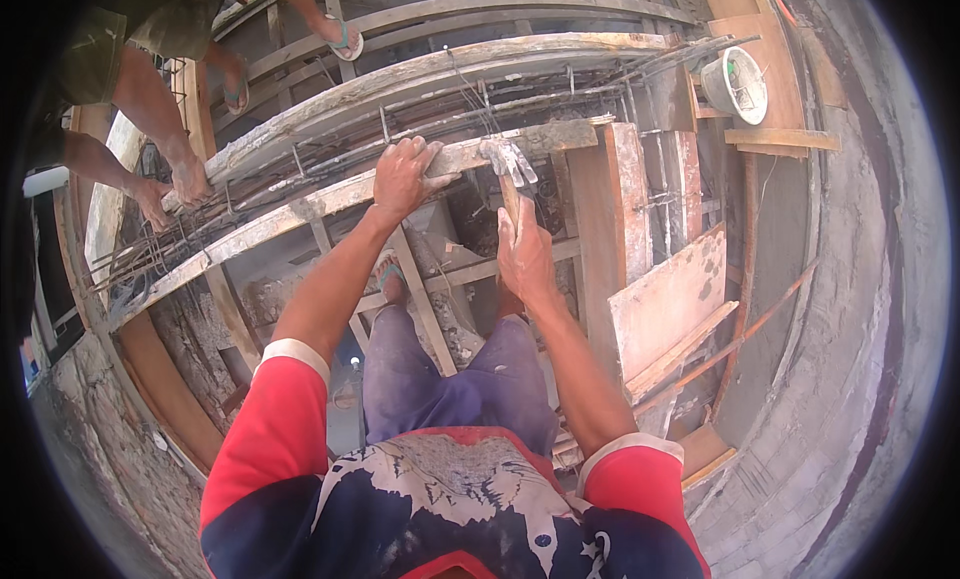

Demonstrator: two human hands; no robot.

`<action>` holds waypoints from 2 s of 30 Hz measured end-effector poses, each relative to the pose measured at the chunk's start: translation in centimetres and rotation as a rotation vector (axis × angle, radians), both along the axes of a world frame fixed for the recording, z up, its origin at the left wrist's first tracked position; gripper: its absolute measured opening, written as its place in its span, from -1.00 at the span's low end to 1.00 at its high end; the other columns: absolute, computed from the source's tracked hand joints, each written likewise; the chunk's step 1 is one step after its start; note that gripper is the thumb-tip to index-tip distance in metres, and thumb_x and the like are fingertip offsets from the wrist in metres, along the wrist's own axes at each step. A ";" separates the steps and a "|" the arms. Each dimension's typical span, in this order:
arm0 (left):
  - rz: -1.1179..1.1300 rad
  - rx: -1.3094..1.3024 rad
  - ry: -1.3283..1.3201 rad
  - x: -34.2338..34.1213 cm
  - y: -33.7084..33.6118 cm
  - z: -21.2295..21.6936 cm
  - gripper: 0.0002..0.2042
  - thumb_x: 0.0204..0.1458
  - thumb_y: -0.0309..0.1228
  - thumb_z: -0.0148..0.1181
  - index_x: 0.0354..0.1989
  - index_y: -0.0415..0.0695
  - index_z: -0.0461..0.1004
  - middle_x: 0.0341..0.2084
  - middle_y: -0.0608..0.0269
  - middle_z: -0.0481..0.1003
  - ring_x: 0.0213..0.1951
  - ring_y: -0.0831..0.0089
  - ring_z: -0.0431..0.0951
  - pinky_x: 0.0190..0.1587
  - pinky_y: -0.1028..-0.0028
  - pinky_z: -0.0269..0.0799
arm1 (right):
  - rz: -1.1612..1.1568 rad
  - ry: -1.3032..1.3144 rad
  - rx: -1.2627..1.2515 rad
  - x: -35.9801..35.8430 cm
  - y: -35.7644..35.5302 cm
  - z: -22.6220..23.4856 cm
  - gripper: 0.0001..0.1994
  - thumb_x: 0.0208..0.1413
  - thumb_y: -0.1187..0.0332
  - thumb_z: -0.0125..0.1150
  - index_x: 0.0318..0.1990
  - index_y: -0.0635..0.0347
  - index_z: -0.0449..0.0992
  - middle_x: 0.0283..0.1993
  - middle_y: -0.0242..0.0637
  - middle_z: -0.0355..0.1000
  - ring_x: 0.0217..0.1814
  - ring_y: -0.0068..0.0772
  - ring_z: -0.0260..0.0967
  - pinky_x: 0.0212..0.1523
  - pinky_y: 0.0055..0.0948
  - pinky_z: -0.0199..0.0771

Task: The person assembles a wooden structure by positioning planks and securing them with nails. They use a hammer to drive nails into the wood and adjust the alignment of the pieces. Another worker is visible nearby, also working on the structure.

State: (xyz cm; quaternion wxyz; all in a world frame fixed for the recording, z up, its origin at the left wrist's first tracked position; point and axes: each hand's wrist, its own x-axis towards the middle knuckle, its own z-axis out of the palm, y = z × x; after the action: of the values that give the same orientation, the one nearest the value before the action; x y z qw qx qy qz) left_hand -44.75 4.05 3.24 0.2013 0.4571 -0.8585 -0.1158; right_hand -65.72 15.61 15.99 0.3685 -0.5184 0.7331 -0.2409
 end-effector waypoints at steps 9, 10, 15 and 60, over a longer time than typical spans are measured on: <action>0.014 0.036 0.003 -0.6 0.4 1.3 -0.40 -0.17 -0.04 0.51 0.07 -0.06 0.60 -0.15 0.24 0.53 -0.09 0.26 0.53 -0.05 0.24 0.47 | 0.530 0.321 0.034 -6.2 -9.1 3.5 -0.57 0.44 0.25 -0.01 0.37 0.16 0.24 -0.20 0.33 0.52 -0.12 0.48 0.45 -0.08 0.18 0.39; 0.013 0.010 0.006 -0.5 0.0 1.4 -0.40 -0.17 -0.04 0.51 0.07 -0.05 0.59 -0.15 0.25 0.53 -0.09 0.27 0.53 -0.06 0.24 0.47 | 0.659 0.384 0.040 -6.3 -9.7 3.3 -0.57 0.44 0.24 -0.01 0.37 0.15 0.25 -0.19 0.33 0.52 -0.12 0.48 0.45 -0.06 0.18 0.39; 0.031 0.088 -0.001 0.2 0.2 1.1 -0.39 -0.18 -0.04 0.51 0.06 -0.07 0.60 -0.15 0.24 0.53 -0.08 0.28 0.52 -0.05 0.25 0.44 | 0.555 0.322 -0.037 -4.8 -11.5 6.0 -0.58 0.44 0.25 -0.04 0.37 0.13 0.25 -0.17 0.30 0.53 -0.12 0.47 0.44 -0.07 0.20 0.40; 0.041 0.069 -0.015 -0.9 0.0 2.4 -0.36 -0.07 0.12 0.44 0.10 -0.04 0.57 -0.14 0.14 0.51 -0.05 0.17 0.53 -0.01 0.20 0.47 | -0.061 0.374 -0.304 -7.6 -5.9 0.0 -0.51 0.34 0.23 0.16 0.29 0.36 0.34 0.23 0.15 0.36 0.32 0.17 0.26 0.33 -0.04 0.28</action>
State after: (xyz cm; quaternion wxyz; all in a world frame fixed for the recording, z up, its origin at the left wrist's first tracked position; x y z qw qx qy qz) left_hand -45.62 4.10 5.67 0.1815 0.4821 -0.8460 -0.1377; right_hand -73.36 9.72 15.97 0.1365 -0.5813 0.7591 -0.2593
